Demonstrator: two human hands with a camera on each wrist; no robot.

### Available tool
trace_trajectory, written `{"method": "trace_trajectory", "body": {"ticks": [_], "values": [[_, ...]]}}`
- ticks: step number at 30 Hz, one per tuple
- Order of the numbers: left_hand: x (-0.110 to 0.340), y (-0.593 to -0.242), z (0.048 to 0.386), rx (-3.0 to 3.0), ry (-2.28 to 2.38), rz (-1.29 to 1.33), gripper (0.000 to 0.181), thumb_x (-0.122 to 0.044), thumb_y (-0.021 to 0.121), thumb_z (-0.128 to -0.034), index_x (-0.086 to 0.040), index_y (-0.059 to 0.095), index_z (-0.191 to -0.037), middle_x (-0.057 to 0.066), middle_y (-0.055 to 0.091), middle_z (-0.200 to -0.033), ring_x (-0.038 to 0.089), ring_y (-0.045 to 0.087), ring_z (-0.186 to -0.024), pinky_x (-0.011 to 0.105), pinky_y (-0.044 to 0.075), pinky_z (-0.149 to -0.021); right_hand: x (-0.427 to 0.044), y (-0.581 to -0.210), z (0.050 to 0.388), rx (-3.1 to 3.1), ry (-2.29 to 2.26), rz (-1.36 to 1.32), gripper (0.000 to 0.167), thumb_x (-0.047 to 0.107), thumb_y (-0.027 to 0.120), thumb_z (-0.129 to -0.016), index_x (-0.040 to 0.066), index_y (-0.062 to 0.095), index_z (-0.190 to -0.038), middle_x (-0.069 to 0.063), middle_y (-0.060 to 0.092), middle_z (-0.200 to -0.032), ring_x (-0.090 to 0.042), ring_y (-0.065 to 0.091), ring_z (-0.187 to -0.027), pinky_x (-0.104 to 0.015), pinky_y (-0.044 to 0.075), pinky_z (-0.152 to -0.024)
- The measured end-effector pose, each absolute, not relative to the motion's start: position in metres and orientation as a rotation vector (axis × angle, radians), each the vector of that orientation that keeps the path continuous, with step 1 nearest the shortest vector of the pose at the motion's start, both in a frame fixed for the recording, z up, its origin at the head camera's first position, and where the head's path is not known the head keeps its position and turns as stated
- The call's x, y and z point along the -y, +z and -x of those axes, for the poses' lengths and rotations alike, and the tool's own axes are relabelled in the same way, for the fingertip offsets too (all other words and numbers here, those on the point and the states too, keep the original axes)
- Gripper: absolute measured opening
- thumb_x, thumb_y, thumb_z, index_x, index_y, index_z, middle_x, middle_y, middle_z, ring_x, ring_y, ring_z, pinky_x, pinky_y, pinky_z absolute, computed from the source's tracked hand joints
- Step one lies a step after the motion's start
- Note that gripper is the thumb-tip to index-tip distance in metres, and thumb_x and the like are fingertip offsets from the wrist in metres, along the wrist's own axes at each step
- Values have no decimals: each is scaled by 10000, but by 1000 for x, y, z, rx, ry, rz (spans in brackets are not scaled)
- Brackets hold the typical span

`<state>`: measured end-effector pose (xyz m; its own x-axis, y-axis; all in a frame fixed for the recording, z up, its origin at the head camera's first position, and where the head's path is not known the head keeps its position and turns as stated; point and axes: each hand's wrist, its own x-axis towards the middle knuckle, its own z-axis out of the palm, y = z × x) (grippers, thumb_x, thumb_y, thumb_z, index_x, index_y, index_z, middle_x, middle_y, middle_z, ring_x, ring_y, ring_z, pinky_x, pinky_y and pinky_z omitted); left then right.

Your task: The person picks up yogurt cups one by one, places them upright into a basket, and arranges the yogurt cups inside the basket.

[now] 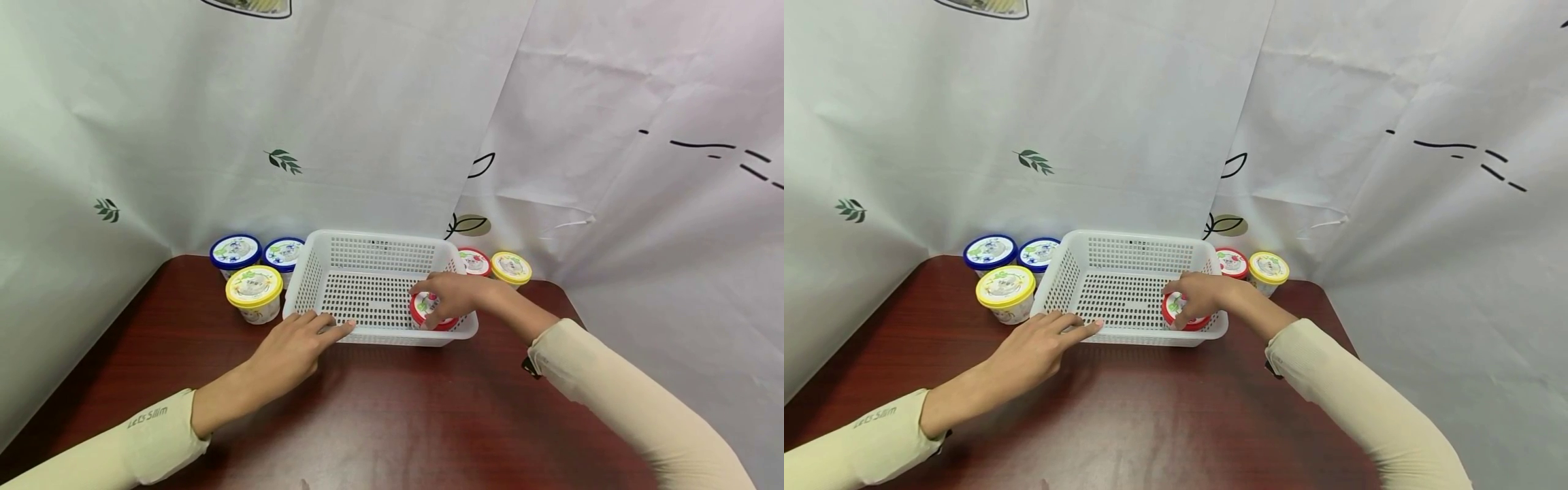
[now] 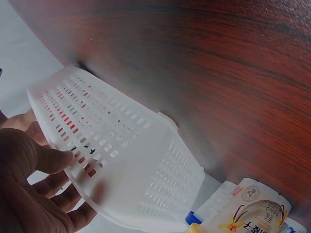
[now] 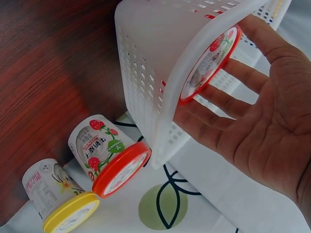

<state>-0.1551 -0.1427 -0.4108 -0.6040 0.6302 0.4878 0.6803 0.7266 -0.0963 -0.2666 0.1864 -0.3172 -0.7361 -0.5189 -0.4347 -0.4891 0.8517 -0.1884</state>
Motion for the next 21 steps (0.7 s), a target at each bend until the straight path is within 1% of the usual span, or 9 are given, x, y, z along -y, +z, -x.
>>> {"method": "trace_trajectory", "body": {"ticks": [10,21], "values": [[142,-410,155,2435,-131,998,691,93,798,-775,-183,790,-1408,48,781,-1134,274,681,-947,432,595,-806,-186,-317,267,-2546,-85,709,844,490,881,-951,250,542,-1685,-164,499,-1721,-350,542,-1461,-590,498,-1222],[142,-411,155,2442,-130,996,694,96,799,-775,-184,791,-1410,51,783,-1136,273,683,-949,434,599,-810,-186,-318,267,-2550,-66,713,833,495,871,-960,250,543,-1686,-164,507,-1710,-344,556,-1440,-577,506,-1209]]}}
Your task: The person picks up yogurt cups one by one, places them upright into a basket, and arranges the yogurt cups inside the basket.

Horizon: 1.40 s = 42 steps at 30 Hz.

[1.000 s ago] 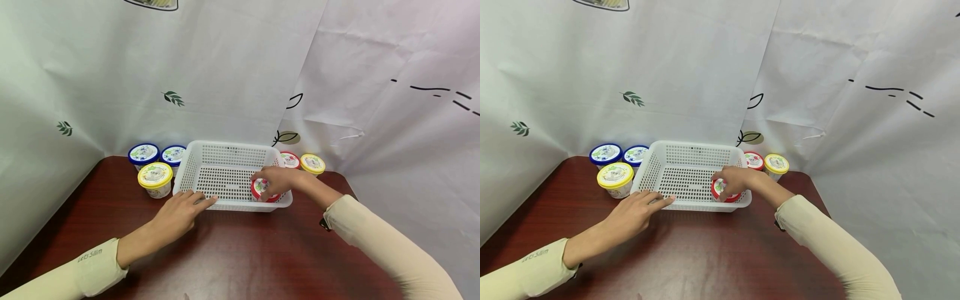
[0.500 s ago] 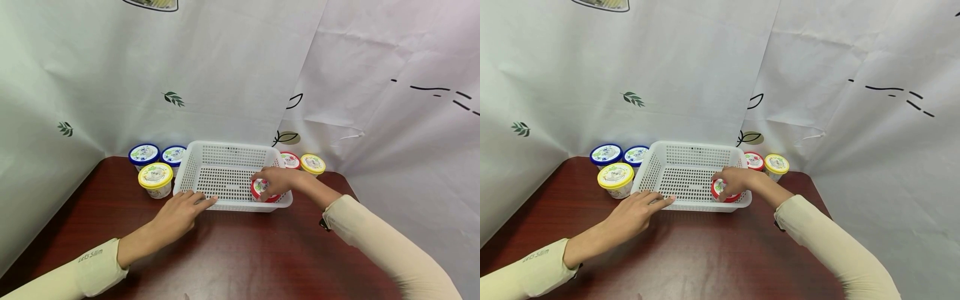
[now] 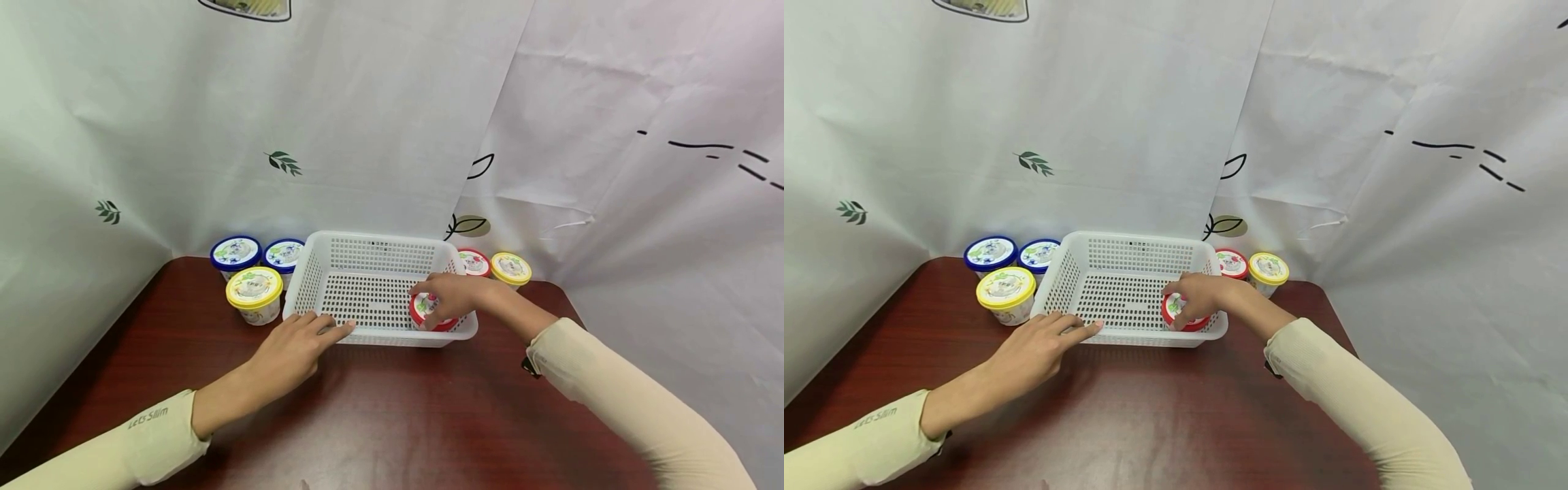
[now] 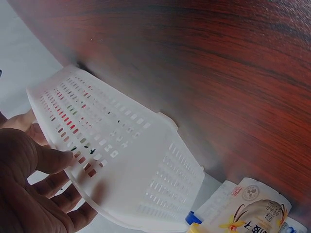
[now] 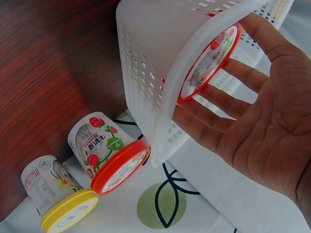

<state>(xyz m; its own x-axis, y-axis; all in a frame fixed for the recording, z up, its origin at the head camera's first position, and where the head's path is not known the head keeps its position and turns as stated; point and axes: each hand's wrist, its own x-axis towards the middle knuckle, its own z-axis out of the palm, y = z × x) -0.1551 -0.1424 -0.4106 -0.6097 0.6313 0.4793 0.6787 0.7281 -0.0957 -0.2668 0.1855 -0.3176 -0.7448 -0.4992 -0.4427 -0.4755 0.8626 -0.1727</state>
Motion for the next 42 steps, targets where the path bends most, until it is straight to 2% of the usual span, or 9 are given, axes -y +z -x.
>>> {"method": "trace_trajectory", "body": {"ticks": [8,19,30,42], "values": [[142,-411,155,2447,-125,991,686,84,809,-781,-187,789,-1410,52,783,-1143,274,690,-954,435,597,-805,-186,-317,266,-2554,-61,706,847,515,864,-961,259,529,-1696,-167,479,-1742,-353,539,-1478,-589,493,-1225],[143,-412,156,2427,-126,1003,696,89,807,-767,-181,789,-1409,46,776,-1131,266,683,-939,428,592,-796,-188,-315,267,-2560,-67,709,860,546,863,-953,248,535,-1690,-170,490,-1731,-338,567,-1425,-563,523,-1197],[143,-412,156,2428,-118,997,696,85,808,-766,-187,788,-1406,47,777,-1129,268,689,-940,427,595,-800,-192,-306,269,-2580,-40,710,787,522,865,-940,257,607,-1635,-138,597,-1606,-307,595,-1359,-524,546,-1162],[143,-412,155,2430,-119,997,694,80,811,-770,-187,787,-1410,50,777,-1136,270,685,-948,430,595,-812,-199,-296,272,-2608,-29,725,743,489,877,-945,203,656,-1593,-171,640,-1566,-304,624,-1357,-529,506,-1224]]}}
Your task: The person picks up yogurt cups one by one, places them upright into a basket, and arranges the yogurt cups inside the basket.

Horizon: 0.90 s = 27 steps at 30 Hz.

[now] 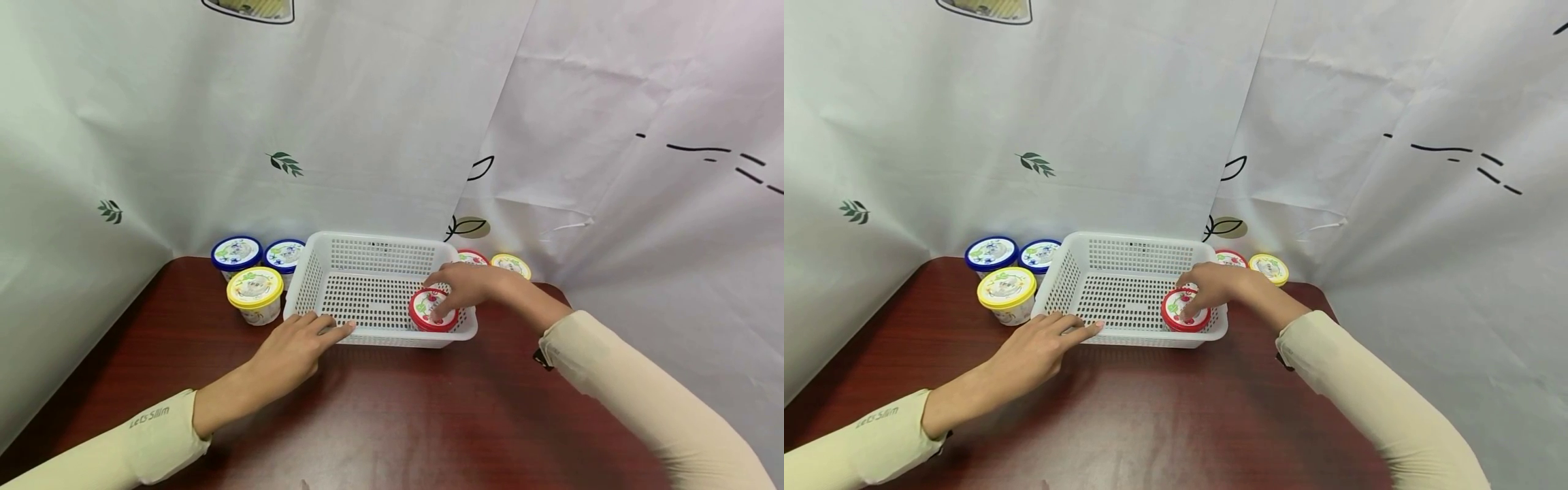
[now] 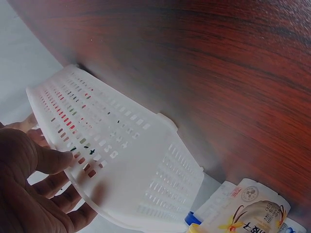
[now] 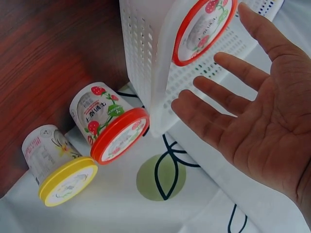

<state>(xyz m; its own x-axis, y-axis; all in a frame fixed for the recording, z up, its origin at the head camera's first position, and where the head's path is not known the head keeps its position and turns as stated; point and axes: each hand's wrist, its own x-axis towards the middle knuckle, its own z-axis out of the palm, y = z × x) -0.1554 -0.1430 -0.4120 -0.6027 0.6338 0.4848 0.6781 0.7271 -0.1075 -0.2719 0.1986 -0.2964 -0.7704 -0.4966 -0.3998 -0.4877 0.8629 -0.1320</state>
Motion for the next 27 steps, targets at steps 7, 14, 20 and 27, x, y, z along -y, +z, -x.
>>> {"method": "trace_trajectory", "body": {"ticks": [7,14,20,27], "values": [[142,-412,155,2434,-123,994,689,79,815,-773,-182,789,-1410,54,778,-1135,275,687,-945,436,596,-810,-206,-295,274,-2614,-51,720,754,488,886,-937,181,661,-1588,-177,640,-1556,-321,636,-1346,-536,514,-1212],[142,-412,154,2438,-118,991,695,77,819,-773,-185,786,-1416,56,776,-1135,277,691,-951,436,596,-812,-213,-293,278,-2626,-47,746,782,470,884,-939,124,642,-1597,-228,624,-1578,-388,612,-1438,-571,468,-1268],[142,-412,154,2434,-116,987,680,74,818,-783,-185,788,-1411,57,779,-1135,277,694,-950,434,598,-811,-221,-293,283,-2625,-86,732,786,423,899,-938,100,630,-1602,-246,596,-1616,-407,565,-1503,-577,455,-1283],[142,-412,154,2428,-118,984,689,79,818,-776,-185,789,-1411,58,777,-1135,280,694,-954,441,601,-820,-227,-291,287,-2624,-115,650,781,394,893,-950,84,616,-1610,-235,572,-1653,-408,553,-1512,-595,437,-1300]]}}
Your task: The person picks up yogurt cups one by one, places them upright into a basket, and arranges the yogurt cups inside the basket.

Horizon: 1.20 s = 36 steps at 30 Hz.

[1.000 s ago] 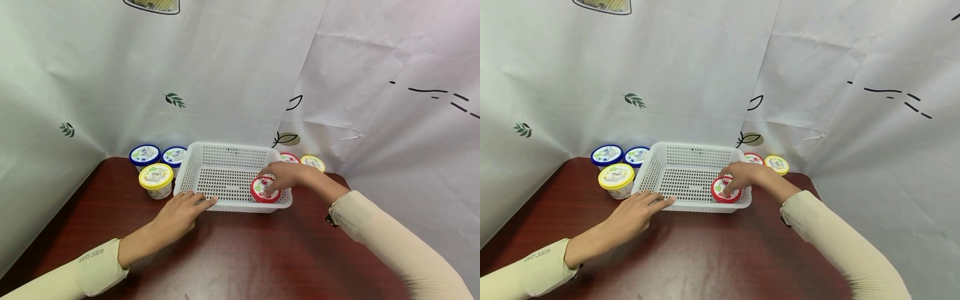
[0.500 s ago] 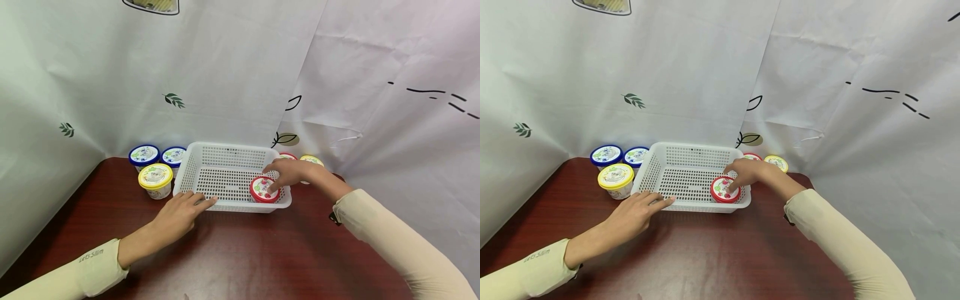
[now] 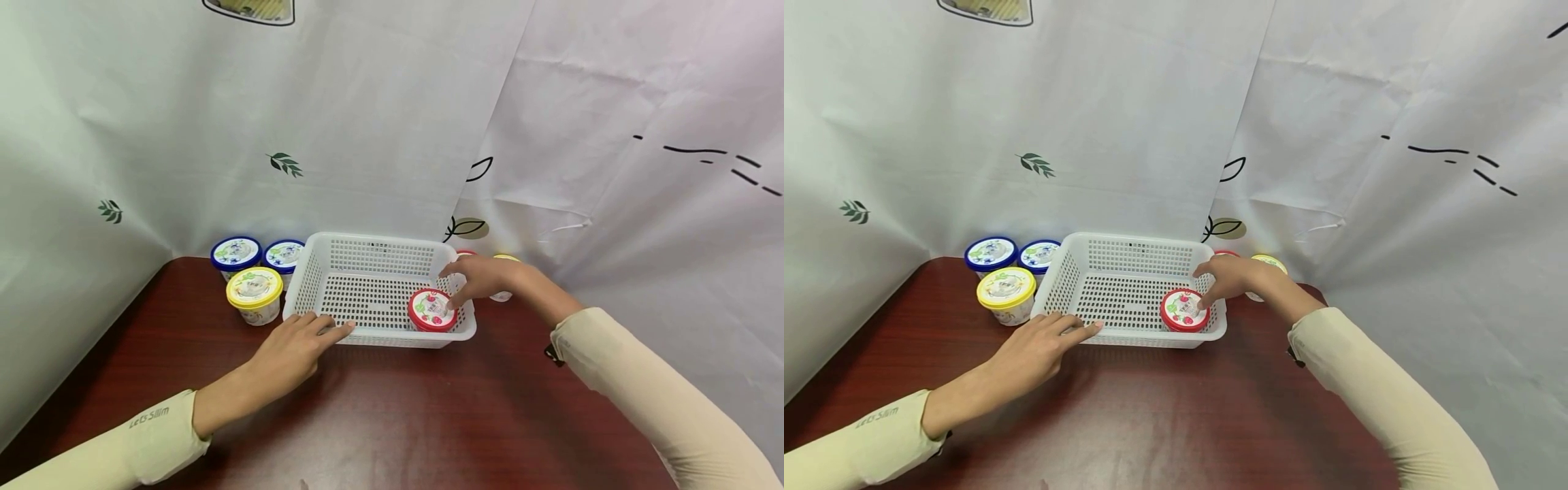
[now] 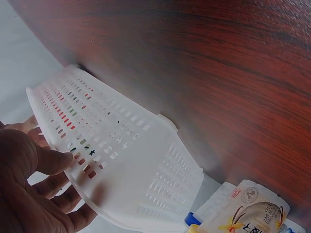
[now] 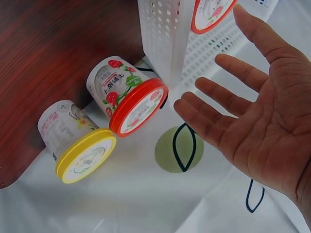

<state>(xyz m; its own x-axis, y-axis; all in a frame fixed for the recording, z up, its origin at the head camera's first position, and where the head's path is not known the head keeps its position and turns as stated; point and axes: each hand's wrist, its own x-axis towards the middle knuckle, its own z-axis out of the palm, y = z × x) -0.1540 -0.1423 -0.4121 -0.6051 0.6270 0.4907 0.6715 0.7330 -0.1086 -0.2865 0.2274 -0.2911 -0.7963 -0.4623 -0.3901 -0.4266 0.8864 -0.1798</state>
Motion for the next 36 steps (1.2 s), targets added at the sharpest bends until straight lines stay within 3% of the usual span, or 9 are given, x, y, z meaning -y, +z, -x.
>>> {"method": "trace_trajectory", "body": {"ticks": [7,11,21,36], "values": [[143,-412,153,2420,-117,986,700,84,818,-764,-187,789,-1409,52,774,-1128,275,688,-945,434,596,-810,-235,-289,290,-2644,-94,673,724,373,881,-958,110,640,-1587,-208,601,-1646,-403,563,-1520,-608,436,-1299],[143,-412,153,2418,-116,985,704,84,822,-760,-187,788,-1409,52,773,-1127,275,689,-944,434,594,-806,-240,-288,291,-2653,-98,703,721,358,866,-967,74,632,-1586,-216,617,-1631,-415,575,-1511,-611,431,-1304],[143,-412,153,2411,-117,984,705,92,812,-764,-187,788,-1411,51,773,-1129,276,691,-951,443,599,-824,-249,-284,295,-2648,-108,690,710,168,836,-936,30,614,-1596,-246,603,-1642,-453,569,-1502,-618,445,-1292],[143,-415,155,2396,-114,988,695,94,805,-767,-188,790,-1402,46,769,-1120,275,688,-944,438,604,-841,-263,-292,298,-2668,-91,609,738,239,860,-940,40,605,-1603,-244,609,-1634,-467,542,-1513,-644,441,-1283]]}}
